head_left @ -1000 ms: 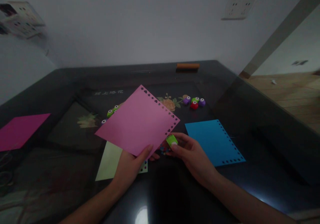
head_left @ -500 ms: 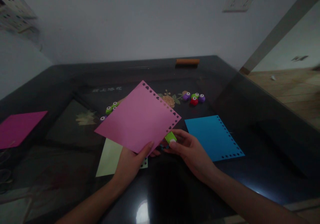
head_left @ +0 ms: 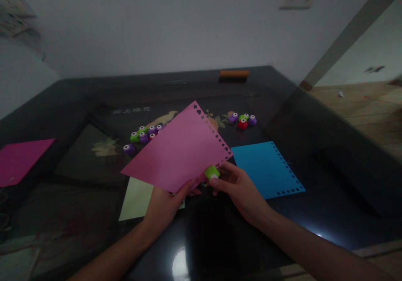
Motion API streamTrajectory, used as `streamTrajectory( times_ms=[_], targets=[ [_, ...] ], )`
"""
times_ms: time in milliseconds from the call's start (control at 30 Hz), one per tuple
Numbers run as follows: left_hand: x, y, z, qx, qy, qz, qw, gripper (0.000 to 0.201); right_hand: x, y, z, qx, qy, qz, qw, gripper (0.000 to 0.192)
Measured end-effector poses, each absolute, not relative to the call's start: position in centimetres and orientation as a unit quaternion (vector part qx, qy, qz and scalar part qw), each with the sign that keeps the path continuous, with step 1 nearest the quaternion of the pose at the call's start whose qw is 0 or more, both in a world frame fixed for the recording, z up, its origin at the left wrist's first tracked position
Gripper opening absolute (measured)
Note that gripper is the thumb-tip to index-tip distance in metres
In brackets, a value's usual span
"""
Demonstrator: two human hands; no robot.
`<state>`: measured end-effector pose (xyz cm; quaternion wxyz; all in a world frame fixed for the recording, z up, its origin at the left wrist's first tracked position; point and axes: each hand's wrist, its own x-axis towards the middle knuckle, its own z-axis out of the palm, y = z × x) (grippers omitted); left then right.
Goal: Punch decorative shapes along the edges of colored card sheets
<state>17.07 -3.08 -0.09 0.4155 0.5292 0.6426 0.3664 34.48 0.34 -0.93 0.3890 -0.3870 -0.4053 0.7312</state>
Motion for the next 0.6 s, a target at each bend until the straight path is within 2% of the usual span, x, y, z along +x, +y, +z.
streamTrajectory(
  times_ms=[600],
  targets=[
    [17.22, -3.35, -0.45, 0.544, 0.656, 0.357, 0.381, 0.024, 34.03, 0.17, -0.86, -0.389, -0.388, 0.739, 0.39, 0.025]
  ],
)
